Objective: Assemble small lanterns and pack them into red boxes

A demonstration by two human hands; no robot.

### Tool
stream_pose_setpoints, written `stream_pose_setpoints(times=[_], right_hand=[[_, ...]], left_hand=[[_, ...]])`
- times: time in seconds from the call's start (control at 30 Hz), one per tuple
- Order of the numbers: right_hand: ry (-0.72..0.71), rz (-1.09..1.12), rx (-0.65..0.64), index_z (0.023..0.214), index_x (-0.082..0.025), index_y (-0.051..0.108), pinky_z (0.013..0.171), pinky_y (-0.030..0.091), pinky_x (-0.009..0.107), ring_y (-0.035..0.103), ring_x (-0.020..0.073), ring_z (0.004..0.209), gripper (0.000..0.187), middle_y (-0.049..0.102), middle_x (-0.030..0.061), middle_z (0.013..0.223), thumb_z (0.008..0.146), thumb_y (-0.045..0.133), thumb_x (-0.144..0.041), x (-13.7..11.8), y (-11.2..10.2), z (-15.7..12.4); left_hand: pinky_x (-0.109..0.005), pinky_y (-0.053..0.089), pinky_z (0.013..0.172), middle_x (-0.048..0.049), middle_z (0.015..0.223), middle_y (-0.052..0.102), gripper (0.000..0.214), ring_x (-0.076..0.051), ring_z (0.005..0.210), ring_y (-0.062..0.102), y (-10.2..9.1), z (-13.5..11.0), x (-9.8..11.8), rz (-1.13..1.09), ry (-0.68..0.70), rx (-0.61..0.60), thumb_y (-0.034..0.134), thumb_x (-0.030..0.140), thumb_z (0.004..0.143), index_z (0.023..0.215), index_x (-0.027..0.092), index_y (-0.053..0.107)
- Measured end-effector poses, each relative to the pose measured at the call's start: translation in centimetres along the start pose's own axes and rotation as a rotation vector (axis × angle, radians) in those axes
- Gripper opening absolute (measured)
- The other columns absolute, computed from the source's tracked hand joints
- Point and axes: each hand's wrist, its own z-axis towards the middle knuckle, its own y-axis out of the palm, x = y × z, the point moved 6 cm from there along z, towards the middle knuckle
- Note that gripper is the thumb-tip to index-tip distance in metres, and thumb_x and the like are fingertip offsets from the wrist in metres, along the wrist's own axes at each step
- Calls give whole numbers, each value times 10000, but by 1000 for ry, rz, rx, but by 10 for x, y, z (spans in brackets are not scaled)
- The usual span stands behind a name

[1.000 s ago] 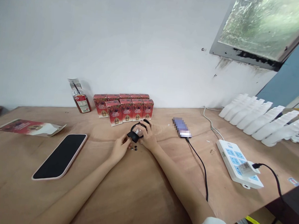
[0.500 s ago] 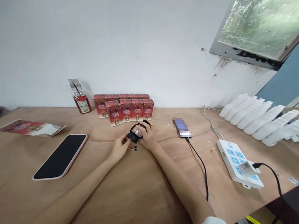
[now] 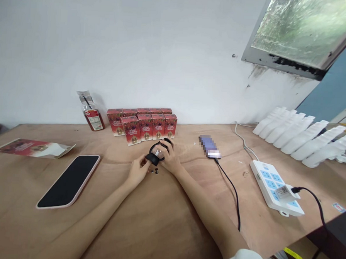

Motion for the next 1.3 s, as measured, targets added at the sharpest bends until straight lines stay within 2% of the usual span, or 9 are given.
stream_pose_setpoints(times=[0.6, 0.83, 1.17, 1.3], right_hand=[[64, -9, -66, 1183, -239, 499, 967, 439, 550, 369, 308, 1299, 434, 529, 110, 1216, 767, 594, -161, 5, 4, -3], [18, 1, -27, 1185, -229, 501, 975, 440, 534, 352, 300, 1307, 437, 530, 116, 1198, 765, 580, -135, 0, 1, 1], [60, -17, -34, 1183, -225, 499, 974, 436, 529, 380, 306, 1273, 431, 519, 122, 1204, 764, 594, -192, 1, 0, 3], [36, -26, -29, 1171, -208, 505, 991, 430, 510, 379, 295, 1268, 426, 523, 118, 1202, 755, 555, -130, 0, 0, 3]], left_hand=[[-221, 327, 507, 43, 469, 479, 187, -122, 473, 480, 1, 0, -2, -3, -22, 10, 510, 316, 719, 584, 200, 454], [-221, 338, 507, 38, 510, 489, 168, -123, 486, 488, 1, 0, -3, -4, -30, -2, 508, 305, 728, 608, 194, 465], [-243, 398, 512, 16, 519, 539, 189, -149, 500, 532, 3, 2, -5, -54, -35, -19, 495, 359, 733, 646, 192, 506], [-241, 385, 500, 16, 498, 541, 194, -145, 482, 519, 2, 3, -7, -59, -51, -14, 499, 361, 727, 635, 191, 511]])
